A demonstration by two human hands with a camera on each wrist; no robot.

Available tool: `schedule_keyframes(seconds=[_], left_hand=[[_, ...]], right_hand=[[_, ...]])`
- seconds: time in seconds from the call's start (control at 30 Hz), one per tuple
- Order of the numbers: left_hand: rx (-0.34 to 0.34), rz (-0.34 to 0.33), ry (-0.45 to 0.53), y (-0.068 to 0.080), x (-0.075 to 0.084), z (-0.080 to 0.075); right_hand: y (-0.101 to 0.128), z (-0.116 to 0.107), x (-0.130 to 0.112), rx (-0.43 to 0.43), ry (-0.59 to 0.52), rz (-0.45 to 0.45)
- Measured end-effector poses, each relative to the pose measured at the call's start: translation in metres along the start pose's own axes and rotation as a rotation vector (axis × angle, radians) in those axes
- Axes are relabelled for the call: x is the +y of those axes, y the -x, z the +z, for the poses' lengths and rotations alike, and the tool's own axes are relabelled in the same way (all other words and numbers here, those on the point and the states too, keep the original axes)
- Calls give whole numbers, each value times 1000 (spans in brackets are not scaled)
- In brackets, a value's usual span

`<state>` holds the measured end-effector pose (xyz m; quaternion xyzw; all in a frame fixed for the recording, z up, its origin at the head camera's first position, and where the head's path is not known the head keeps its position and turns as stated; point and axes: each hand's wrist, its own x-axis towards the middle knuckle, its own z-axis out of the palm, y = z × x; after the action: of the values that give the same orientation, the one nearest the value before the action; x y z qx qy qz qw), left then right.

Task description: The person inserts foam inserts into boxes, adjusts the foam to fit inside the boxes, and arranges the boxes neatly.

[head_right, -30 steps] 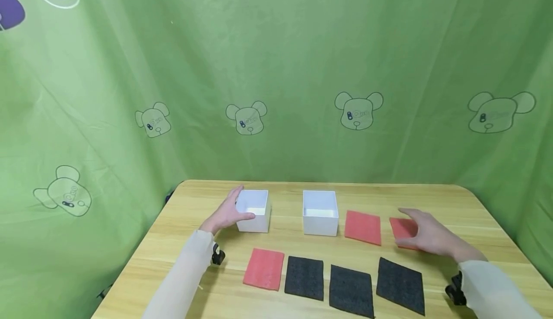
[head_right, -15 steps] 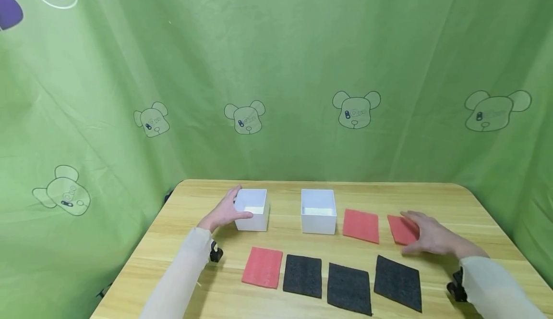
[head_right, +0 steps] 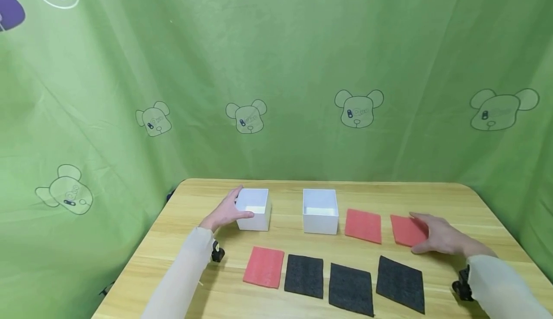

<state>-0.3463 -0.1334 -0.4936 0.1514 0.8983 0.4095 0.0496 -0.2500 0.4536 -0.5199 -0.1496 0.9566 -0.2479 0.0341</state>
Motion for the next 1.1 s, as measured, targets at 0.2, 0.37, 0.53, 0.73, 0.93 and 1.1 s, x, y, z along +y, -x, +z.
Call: schedule_keyframes(seconds=[0.2,0.37,0.53,0.73,0.93,1.1], left_hand=[[2,8,-6,1,0,1],[6,12,7,0,0,2],[5,13,16,-1,0,2],[-5,11,24,-1,1,1],[-29,10,65,1,-1,0],[-28,22,64,2,-2,1]], right_hand=[[0,1,2,-5,43,8],[-1,1,3,-1,42,14],[0,0,0,8,35,24],[0,1,-4,29,51,22],[1,2,-7,53,62,20],[0,1,-16,76,49,20]])
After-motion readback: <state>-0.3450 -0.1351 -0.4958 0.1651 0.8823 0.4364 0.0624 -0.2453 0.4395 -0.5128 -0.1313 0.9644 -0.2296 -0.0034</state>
